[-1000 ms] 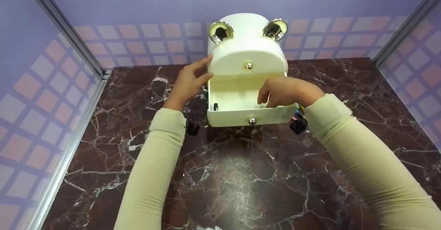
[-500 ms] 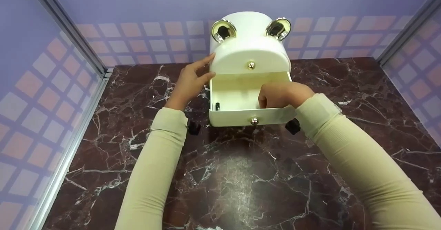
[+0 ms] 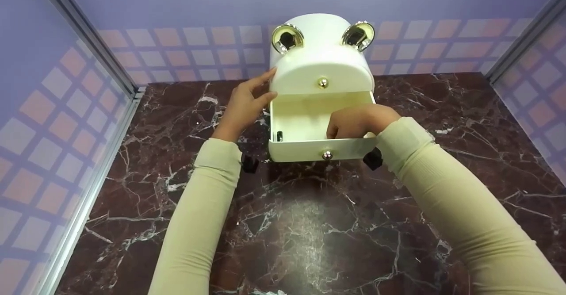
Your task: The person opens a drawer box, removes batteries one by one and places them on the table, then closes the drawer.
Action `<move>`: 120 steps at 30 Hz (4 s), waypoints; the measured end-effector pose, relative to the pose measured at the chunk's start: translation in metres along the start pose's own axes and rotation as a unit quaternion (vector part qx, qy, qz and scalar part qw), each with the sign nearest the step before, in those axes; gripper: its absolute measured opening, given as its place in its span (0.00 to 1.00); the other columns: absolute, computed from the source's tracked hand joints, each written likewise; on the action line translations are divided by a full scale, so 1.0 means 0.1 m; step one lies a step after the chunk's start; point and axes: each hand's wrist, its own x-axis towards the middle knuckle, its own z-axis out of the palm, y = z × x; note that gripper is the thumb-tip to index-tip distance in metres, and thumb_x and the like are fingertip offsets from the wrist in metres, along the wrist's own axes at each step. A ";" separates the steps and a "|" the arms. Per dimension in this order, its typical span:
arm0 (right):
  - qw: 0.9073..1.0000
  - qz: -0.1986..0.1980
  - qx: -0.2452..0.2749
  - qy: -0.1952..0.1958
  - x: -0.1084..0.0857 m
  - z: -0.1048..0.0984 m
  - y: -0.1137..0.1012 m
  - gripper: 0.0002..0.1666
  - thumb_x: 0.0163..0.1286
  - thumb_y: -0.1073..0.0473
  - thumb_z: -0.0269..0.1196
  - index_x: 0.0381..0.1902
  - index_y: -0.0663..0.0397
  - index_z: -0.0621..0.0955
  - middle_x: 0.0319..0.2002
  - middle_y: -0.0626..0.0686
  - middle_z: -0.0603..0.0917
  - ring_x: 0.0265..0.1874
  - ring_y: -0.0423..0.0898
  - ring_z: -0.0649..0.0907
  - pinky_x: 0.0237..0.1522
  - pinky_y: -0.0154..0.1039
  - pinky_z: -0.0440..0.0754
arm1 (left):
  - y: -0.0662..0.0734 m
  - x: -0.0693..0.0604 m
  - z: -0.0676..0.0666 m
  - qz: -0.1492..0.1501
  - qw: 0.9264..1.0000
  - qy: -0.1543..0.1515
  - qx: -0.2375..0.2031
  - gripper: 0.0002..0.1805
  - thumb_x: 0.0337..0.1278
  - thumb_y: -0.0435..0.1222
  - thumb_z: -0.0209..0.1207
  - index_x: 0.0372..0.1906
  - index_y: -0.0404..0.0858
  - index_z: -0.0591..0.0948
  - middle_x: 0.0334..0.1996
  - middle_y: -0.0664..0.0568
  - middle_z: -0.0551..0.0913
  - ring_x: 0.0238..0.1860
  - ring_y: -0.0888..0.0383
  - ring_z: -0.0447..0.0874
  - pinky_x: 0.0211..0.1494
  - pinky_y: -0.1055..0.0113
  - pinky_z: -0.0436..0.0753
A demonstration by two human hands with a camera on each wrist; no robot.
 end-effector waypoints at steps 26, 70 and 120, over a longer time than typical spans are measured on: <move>0.997 -0.078 0.000 0.001 0.56 -0.13 -0.57 0.15 0.70 0.55 0.55 0.42 0.50 0.87 0.31 0.44 0.84 0.26 0.36 0.76 0.32 0.30 0.77 | -0.02 0.01 0.01 0.024 1.000 0.004 -0.007 0.30 0.61 0.41 0.63 0.66 0.64 0.71 0.68 0.59 0.71 0.70 0.58 0.68 0.75 0.64 0.64; 0.962 0.045 -0.097 0.250 0.79 -0.03 -0.79 0.09 0.50 0.69 0.60 0.29 0.60 0.85 0.30 0.56 0.86 0.36 0.56 0.82 0.48 0.50 0.83 | -0.03 0.00 0.02 0.042 0.999 0.019 -0.011 0.29 0.60 0.39 0.63 0.66 0.58 0.72 0.66 0.54 0.74 0.67 0.55 0.72 0.73 0.64 0.68; 0.949 -0.027 0.028 0.311 -0.51 -0.23 -0.38 0.06 0.56 0.63 0.69 0.34 0.56 0.86 0.33 0.52 0.89 0.34 0.45 0.87 0.42 0.40 0.85 | -0.09 0.02 -0.01 0.003 0.997 0.014 -0.074 0.29 0.61 0.37 0.62 0.65 0.63 0.72 0.67 0.49 0.73 0.58 0.57 0.80 0.51 0.70 0.84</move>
